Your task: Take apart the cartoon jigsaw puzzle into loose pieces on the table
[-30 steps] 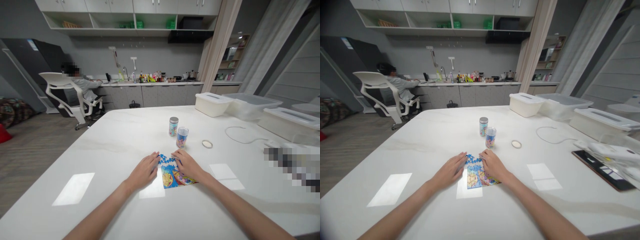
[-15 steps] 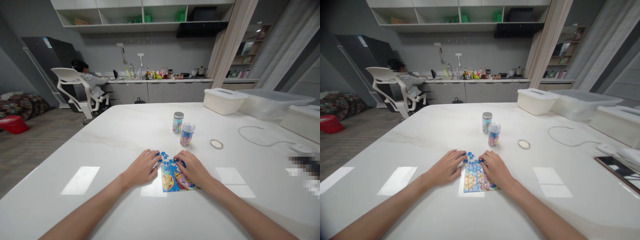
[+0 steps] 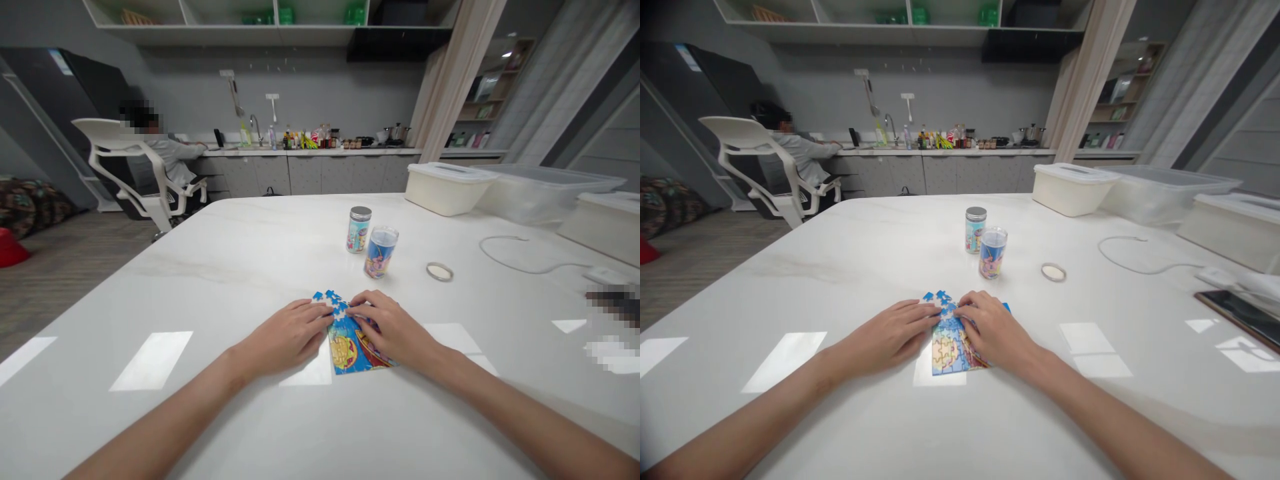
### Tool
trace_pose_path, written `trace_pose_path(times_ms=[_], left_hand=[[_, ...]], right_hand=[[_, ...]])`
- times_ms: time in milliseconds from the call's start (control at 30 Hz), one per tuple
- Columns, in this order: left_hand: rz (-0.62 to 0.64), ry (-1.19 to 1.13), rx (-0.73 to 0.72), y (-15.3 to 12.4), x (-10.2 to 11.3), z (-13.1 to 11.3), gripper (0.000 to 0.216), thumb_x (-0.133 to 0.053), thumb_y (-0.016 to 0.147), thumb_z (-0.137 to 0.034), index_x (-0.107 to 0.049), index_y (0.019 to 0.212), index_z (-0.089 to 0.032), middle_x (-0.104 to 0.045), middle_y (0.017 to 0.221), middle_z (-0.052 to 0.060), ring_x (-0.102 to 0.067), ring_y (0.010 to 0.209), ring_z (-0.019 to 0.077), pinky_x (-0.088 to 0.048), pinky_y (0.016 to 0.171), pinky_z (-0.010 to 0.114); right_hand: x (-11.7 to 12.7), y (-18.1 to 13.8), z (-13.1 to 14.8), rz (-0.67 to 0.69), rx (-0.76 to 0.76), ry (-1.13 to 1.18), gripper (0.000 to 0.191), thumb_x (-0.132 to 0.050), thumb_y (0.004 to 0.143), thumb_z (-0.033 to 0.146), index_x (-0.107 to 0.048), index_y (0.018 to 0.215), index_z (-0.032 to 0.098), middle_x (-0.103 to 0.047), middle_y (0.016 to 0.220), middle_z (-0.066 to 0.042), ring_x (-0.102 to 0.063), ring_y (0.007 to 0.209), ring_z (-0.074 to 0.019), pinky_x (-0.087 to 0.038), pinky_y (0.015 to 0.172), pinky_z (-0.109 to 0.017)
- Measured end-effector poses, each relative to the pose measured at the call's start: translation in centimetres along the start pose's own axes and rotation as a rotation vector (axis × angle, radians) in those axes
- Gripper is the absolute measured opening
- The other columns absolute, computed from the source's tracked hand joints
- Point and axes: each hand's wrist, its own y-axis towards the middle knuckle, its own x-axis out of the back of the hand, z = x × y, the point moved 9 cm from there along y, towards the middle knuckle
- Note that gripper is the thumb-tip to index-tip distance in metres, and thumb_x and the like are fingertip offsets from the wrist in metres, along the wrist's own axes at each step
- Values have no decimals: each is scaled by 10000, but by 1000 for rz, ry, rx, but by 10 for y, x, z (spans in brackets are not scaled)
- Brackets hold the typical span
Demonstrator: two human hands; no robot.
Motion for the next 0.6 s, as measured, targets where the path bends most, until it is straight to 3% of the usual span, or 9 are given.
trace_pose_path(times_ms=[233,600], left_hand=[[-55,36,40,-1,4,0,266,-457,910,-159,-583,1145,-149,-646,1167,108,-607,1070,236,-506,945,427],[-52,7,26,0,7,-3,262,-437,930,-146,-584,1143,-186,-608,1212,103,-592,1092,237,-508,925,419]], right_hand=[[3,-2,1,-11,5,-38,266,-491,914,159,-661,1117,184,-611,1115,-123,-605,1018,-256,-528,882,-467],[-2,-4,15,64,31,57,307,-631,869,302,-624,1156,193,-595,1189,-117,-566,1120,-261,-500,950,-448]])
